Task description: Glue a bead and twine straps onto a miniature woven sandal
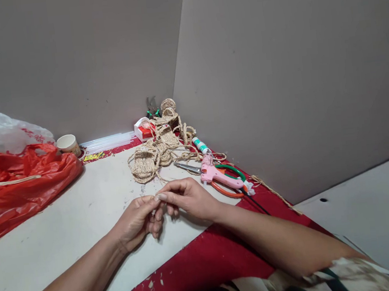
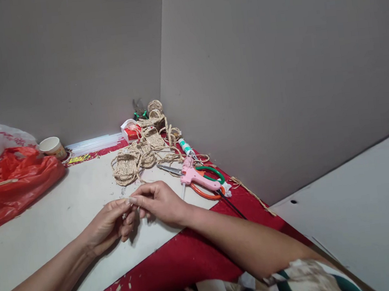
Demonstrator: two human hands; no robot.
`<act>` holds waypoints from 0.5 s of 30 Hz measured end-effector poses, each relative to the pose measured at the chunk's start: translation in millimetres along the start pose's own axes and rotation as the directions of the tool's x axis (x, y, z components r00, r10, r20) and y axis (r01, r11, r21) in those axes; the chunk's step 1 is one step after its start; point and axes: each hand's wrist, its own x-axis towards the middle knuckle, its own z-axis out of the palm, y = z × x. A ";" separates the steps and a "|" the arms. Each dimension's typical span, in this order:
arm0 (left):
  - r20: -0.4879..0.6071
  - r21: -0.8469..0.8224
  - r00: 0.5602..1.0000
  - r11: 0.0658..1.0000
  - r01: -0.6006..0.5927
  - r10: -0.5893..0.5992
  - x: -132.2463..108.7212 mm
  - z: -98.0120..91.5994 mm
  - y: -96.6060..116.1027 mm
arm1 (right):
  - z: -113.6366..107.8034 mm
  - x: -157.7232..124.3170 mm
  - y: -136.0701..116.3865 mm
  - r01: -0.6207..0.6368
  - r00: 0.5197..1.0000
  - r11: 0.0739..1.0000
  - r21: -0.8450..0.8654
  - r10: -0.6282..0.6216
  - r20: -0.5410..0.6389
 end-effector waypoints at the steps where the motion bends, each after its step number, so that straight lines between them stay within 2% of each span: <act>1: -0.009 -0.013 1.000 1.000 0.005 -0.005 -0.2 0.6 0.0 | -1.0 1.3 0.3 -0.022 1.000 1.000 0.003 0.022 0.006; 6: -0.033 -0.039 0.999 0.999 0.032 -0.034 -1.8 4.3 0.8 | -3.9 5.8 1.8 -0.118 0.993 0.992 0.033 0.118 0.019; 15: 0.050 -0.079 0.995 0.993 0.093 -0.089 -1.3 1.5 1.0 | -7.0 4.5 -5.8 -0.056 0.995 0.991 0.118 0.045 0.092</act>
